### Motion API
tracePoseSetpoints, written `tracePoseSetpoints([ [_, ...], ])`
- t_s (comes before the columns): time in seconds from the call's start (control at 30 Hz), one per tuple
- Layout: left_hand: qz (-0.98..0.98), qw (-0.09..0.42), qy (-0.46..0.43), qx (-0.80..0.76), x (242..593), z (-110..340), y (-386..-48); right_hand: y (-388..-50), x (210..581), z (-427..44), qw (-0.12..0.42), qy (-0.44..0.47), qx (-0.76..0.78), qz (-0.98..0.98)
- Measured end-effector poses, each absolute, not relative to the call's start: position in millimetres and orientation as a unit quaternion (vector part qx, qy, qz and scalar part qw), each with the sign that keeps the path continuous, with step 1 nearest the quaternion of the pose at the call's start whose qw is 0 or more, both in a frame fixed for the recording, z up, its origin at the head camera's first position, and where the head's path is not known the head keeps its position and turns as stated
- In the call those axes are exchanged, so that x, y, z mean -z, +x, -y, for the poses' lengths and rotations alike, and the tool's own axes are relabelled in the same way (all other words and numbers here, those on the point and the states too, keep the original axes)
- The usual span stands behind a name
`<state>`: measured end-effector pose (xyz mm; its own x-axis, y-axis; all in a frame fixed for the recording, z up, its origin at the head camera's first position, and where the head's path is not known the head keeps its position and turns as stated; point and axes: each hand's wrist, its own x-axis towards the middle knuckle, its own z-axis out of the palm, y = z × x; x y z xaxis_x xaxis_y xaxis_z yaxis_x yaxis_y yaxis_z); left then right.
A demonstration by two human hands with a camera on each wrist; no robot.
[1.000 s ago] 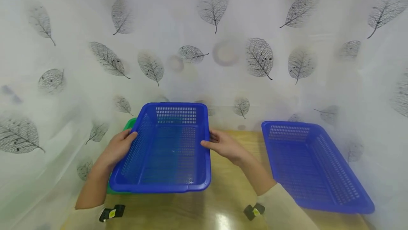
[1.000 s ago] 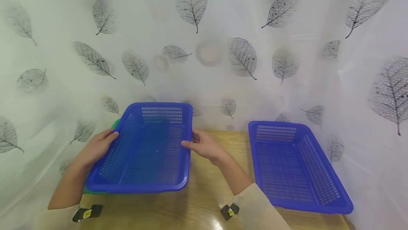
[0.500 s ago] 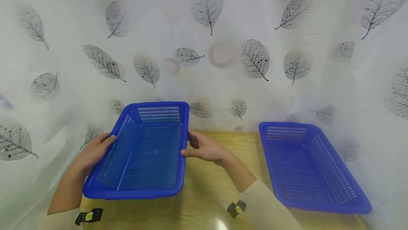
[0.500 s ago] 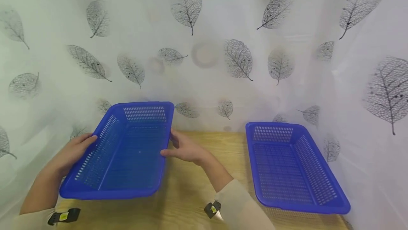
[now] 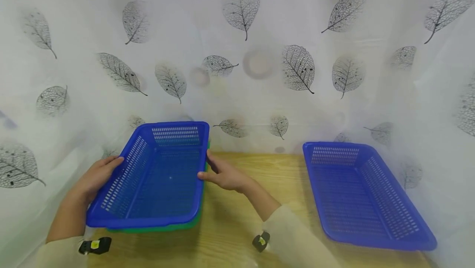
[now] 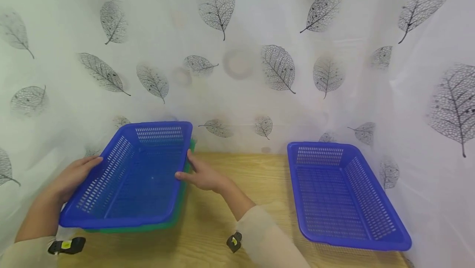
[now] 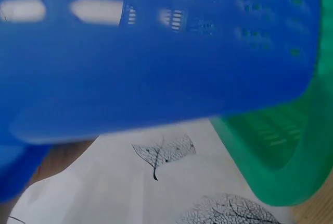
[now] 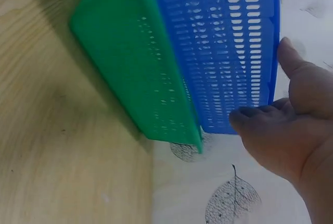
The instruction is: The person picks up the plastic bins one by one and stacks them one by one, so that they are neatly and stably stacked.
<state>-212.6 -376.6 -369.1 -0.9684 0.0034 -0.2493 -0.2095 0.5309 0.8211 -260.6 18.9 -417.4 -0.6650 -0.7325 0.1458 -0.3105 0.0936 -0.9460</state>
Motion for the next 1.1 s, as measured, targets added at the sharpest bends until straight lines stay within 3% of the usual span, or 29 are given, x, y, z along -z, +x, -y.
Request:
tracePoseSetpoints([
  [0.33, -0.885, 0.122, -0.063, -0.445, 400.9, 388.0, -219.2, -254.5, 447.7, -2.0, 0.178, -0.287, 0.502, -0.796],
  [0.6, -0.945, 0.123, -0.024, -0.302, 428.5, 377.1, -234.0, -255.5, 470.1, 3.7, 0.184, -0.247, 0.493, -0.814],
  [1.1, -0.917, 0.132, -0.070, -0.370, 438.0, 371.7, -233.4, -252.2, 478.8, 4.7, 0.175, -0.209, 0.526, -0.806],
])
